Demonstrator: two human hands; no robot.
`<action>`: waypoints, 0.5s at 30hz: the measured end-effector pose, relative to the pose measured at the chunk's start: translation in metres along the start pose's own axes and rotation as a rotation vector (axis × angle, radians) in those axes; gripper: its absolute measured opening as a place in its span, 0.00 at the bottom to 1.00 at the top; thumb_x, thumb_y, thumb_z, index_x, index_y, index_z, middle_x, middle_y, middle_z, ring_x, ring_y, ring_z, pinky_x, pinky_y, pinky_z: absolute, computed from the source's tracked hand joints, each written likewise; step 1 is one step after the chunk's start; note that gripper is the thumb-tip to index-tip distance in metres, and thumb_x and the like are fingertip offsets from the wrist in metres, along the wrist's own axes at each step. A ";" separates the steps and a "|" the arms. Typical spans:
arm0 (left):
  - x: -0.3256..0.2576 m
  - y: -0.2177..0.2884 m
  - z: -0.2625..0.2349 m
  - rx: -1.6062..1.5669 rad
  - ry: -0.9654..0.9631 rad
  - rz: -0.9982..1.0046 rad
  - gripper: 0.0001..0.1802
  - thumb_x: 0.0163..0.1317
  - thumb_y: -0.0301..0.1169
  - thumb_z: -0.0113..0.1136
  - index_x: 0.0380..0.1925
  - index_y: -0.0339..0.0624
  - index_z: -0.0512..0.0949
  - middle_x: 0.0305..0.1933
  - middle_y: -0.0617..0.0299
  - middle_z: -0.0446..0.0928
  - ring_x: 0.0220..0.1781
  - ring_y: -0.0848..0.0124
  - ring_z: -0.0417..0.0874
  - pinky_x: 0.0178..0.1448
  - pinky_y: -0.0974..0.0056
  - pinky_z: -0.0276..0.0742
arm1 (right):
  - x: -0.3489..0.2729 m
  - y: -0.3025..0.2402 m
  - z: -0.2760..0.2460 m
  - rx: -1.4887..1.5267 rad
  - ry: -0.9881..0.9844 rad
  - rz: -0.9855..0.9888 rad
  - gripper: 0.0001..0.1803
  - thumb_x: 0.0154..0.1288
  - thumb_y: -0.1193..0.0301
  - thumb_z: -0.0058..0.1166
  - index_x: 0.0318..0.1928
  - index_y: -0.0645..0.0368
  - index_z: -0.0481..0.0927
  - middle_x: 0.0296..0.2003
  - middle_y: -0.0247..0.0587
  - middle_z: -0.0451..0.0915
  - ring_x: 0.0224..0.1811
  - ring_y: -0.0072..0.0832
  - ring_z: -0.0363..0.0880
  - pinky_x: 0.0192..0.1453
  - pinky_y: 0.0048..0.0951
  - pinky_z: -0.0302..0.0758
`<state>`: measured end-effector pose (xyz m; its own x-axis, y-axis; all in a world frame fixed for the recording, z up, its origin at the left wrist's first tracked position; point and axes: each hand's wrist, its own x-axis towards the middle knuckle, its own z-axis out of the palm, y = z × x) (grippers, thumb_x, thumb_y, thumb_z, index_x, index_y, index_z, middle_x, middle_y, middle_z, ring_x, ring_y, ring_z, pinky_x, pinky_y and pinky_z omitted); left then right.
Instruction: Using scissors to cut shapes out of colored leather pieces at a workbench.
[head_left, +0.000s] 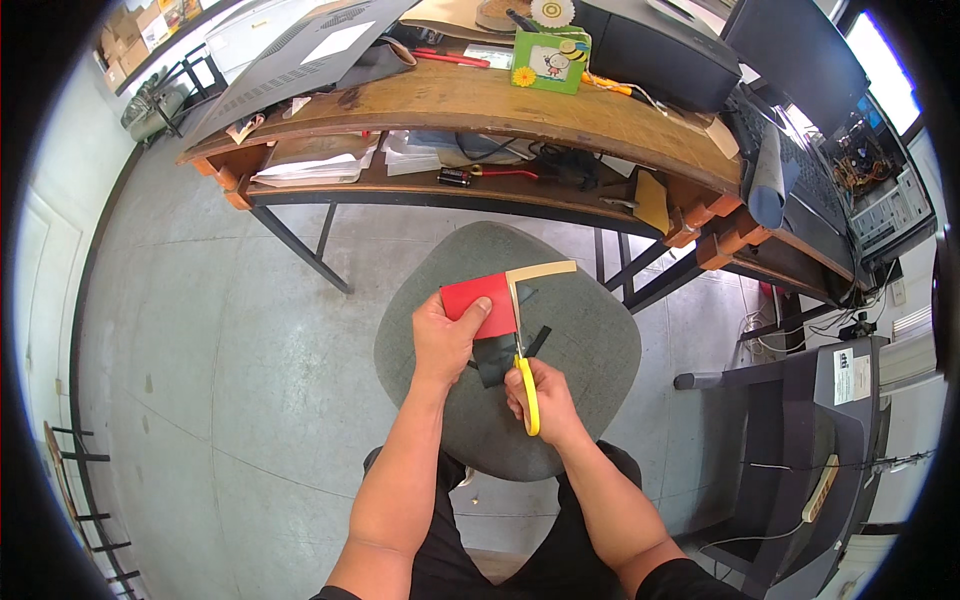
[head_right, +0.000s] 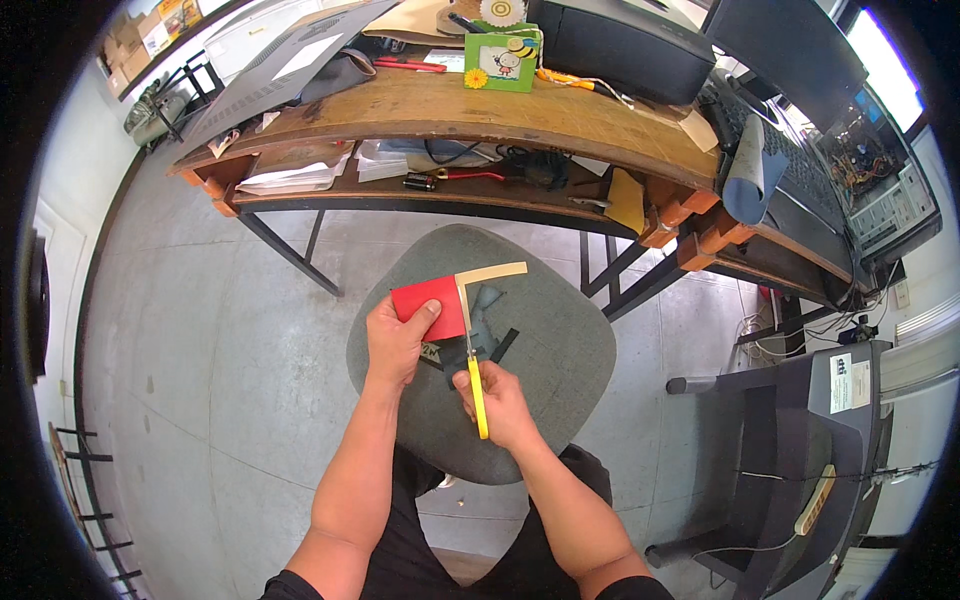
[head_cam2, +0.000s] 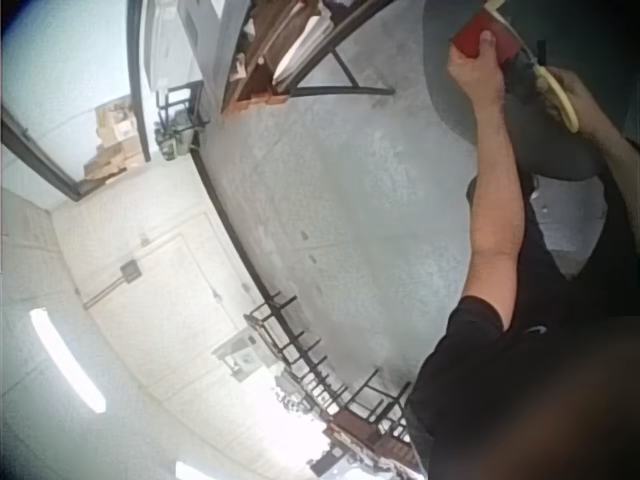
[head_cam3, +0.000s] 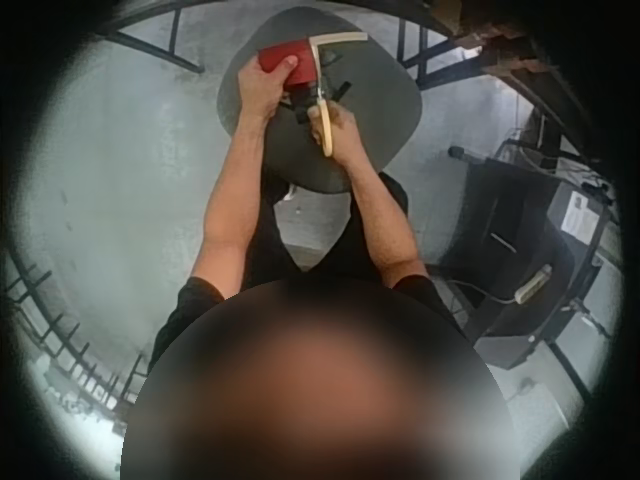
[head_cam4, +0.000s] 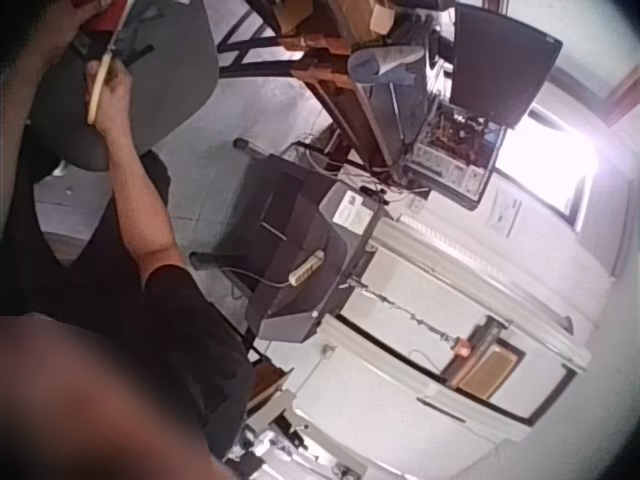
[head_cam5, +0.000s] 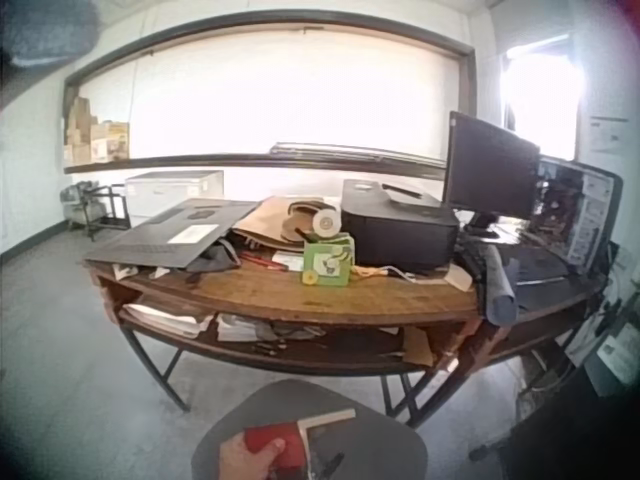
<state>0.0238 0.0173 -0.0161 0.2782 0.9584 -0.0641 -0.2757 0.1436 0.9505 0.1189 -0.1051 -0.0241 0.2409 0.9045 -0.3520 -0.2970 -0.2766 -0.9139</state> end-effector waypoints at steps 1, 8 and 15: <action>0.000 0.000 0.000 -0.001 -0.003 0.001 0.08 0.54 0.20 0.59 0.35 0.32 0.75 0.34 0.58 0.79 0.33 0.75 0.79 0.39 0.70 0.76 | 0.000 0.001 -0.002 -0.010 -0.006 -0.006 0.20 0.61 0.56 0.52 0.28 0.61 0.68 0.14 0.28 0.65 0.14 0.15 0.62 0.17 0.19 0.57; -0.006 0.000 0.006 0.039 -0.071 -0.014 0.07 0.52 0.24 0.61 0.31 0.32 0.76 0.30 0.61 0.79 0.30 0.78 0.77 0.36 0.72 0.74 | -0.001 -0.005 -0.005 0.010 -0.031 -0.072 0.20 0.62 0.54 0.50 0.30 0.60 0.67 0.17 0.30 0.66 0.18 0.17 0.65 0.23 0.21 0.62; -0.008 0.000 0.010 0.046 -0.087 -0.016 0.07 0.52 0.23 0.61 0.31 0.32 0.76 0.31 0.61 0.79 0.30 0.78 0.76 0.35 0.72 0.74 | -0.002 -0.003 -0.011 0.028 -0.062 -0.044 0.25 0.61 0.50 0.49 0.33 0.63 0.68 0.22 0.34 0.68 0.23 0.21 0.67 0.27 0.23 0.65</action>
<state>0.0308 0.0072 -0.0124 0.3613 0.9308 -0.0549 -0.2288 0.1456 0.9625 0.1296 -0.1094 -0.0229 0.1963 0.9342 -0.2979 -0.3137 -0.2281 -0.9217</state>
